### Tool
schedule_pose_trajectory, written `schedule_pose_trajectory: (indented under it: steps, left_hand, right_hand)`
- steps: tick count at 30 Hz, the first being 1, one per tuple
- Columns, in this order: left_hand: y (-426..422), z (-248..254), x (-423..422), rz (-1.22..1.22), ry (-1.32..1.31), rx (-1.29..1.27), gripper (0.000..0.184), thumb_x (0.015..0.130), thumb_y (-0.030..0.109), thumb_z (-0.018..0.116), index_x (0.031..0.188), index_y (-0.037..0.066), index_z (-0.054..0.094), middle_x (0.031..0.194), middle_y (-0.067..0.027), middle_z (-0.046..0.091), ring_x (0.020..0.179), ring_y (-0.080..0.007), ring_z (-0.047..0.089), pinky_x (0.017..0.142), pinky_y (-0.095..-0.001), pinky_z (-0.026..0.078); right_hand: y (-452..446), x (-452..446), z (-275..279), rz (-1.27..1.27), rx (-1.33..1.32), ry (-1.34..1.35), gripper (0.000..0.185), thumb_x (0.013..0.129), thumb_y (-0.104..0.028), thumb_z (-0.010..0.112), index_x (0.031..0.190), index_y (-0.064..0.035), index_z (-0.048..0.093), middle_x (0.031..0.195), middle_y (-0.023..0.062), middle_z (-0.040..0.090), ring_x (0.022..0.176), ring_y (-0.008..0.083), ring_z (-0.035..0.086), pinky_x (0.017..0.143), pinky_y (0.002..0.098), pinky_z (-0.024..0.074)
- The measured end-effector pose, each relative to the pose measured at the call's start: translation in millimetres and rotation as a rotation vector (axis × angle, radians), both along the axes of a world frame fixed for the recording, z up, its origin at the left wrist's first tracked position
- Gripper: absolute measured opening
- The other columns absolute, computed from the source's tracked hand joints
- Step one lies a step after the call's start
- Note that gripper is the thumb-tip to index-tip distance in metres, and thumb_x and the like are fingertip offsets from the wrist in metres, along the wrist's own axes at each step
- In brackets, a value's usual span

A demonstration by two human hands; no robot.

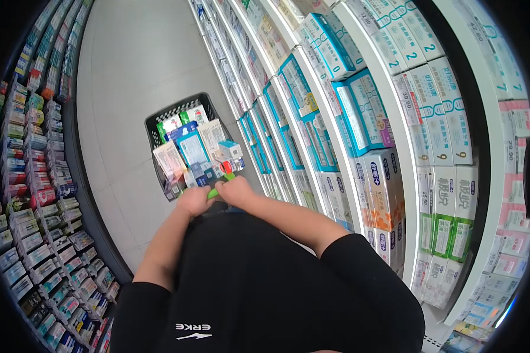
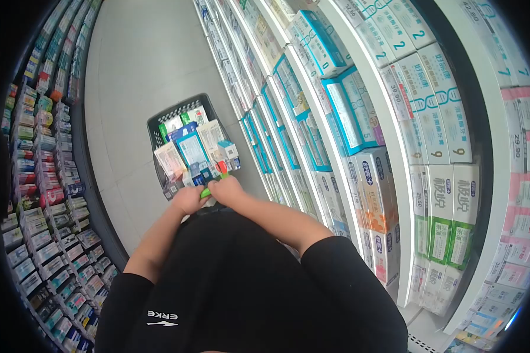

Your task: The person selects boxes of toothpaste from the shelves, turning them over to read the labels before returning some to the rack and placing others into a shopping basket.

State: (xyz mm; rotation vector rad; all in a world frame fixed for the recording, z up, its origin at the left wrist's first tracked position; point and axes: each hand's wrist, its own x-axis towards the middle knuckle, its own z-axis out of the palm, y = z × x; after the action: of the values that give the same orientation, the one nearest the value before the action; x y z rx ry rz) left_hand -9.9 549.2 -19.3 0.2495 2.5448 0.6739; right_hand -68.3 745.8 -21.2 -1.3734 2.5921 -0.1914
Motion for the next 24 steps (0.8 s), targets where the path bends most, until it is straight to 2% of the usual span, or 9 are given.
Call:
schedule_pose_trajectory:
  steps: [3,5,8,11,13,17,18,21,24]
  left_hand:
    - [-14.3,1.2,-18.0,0.002,0.045,-0.032,0.040,0.094,0.049,0.060,0.095,0.009,0.063,0.083,-0.0203,0.070,0.080,-0.0419,0.069,0.073,-0.0536,0.054]
    - [-23.7,6.7,-33.9,-0.016,0.040,-0.060,0.041,0.093,0.049,0.060,0.094,0.008,0.064,0.082,-0.0200,0.070,0.080,-0.0413,0.069,0.072,-0.0534,0.054]
    - [-40.1,4.0,-51.2,-0.016,0.092,-0.080,0.043,0.094,0.051,0.059,0.091,0.008,0.064,0.079,-0.0191,0.070,0.078,-0.0407,0.069,0.071,-0.0526,0.055]
    - [-52.2,11.1,-72.4,-0.011,0.058,-0.110,0.046,0.094,0.054,0.058,0.090,0.009,0.065,0.080,-0.0178,0.070,0.079,-0.0391,0.069,0.071,-0.0513,0.055]
    - [-60.3,18.1,-89.5,-0.023,-0.020,-0.140,0.047,0.094,0.056,0.059,0.092,0.010,0.065,0.085,-0.0160,0.072,0.082,-0.0373,0.070,0.073,-0.0504,0.055]
    - [-77.4,12.9,-113.6,-0.011,-0.051,-0.105,0.052,0.094,0.061,0.056,0.092,0.010,0.065,0.081,-0.0180,0.071,0.080,-0.0385,0.069,0.073,-0.0512,0.054]
    - [-78.8,18.8,-118.4,0.005,-0.076,-0.103,0.051,0.094,0.061,0.056,0.091,0.010,0.064,0.081,-0.0181,0.070,0.079,-0.0390,0.069,0.072,-0.0515,0.054]
    - [-85.3,27.7,-141.1,0.021,-0.107,-0.100,0.050,0.094,0.060,0.057,0.090,0.011,0.063,0.080,-0.0190,0.070,0.078,-0.0406,0.069,0.072,-0.0526,0.054]
    - [-94.6,26.5,-161.2,0.008,-0.111,-0.108,0.049,0.094,0.059,0.058,0.090,0.011,0.062,0.080,-0.0182,0.070,0.076,-0.0403,0.069,0.069,-0.0523,0.054]
  right_hand:
    - [-17.6,-17.6,-8.5,-0.027,-0.033,0.034,0.010,0.085,-0.020,0.060,0.081,-0.0100,0.060,0.060,0.0081,0.066,0.050,0.0275,0.067,0.043,0.0430,0.0496]
    - [-29.2,-34.1,11.3,-0.027,0.093,-0.067,0.019,0.090,-0.026,0.059,0.085,-0.0082,0.063,0.065,0.0101,0.068,0.060,0.0284,0.071,0.050,0.0445,0.0533]
    - [-40.1,-64.3,34.8,-0.077,0.116,-0.215,0.037,0.095,-0.041,0.058,0.090,-0.0052,0.065,0.073,0.0144,0.071,0.073,0.0323,0.073,0.062,0.0472,0.0566]
    - [-54.4,-97.6,41.4,-0.358,0.106,-0.318,0.050,0.095,-0.053,0.059,0.097,-0.0041,0.069,0.083,0.0171,0.073,0.080,0.0338,0.074,0.069,0.0471,0.0578]
    - [-58.6,-129.7,29.6,-0.472,0.058,-0.306,0.051,0.094,-0.052,0.060,0.101,-0.0024,0.067,0.087,0.0186,0.073,0.083,0.0357,0.073,0.073,0.0480,0.0579]
    - [-72.9,-192.6,-8.1,-0.777,0.067,-0.368,0.057,0.091,-0.053,0.065,0.113,-0.0005,0.061,0.098,0.0198,0.074,0.093,0.0382,0.073,0.081,0.0494,0.0572]
    - [-77.7,-208.9,-13.5,-0.844,0.112,-0.453,0.065,0.087,-0.054,0.069,0.122,0.0001,0.056,0.110,0.0222,0.071,0.102,0.0385,0.071,0.088,0.0497,0.0561]
    - [-89.6,-241.6,-44.2,-0.939,0.085,-0.519,0.075,0.085,-0.060,0.069,0.123,0.0028,0.056,0.118,0.0264,0.068,0.111,0.0398,0.067,0.091,0.0491,0.0545]
    - [-102.8,-274.7,-67.5,-0.982,0.106,-0.622,0.077,0.081,-0.055,0.077,0.125,0.0032,0.055,0.122,0.0263,0.066,0.113,0.0393,0.066,0.094,0.0479,0.0538]
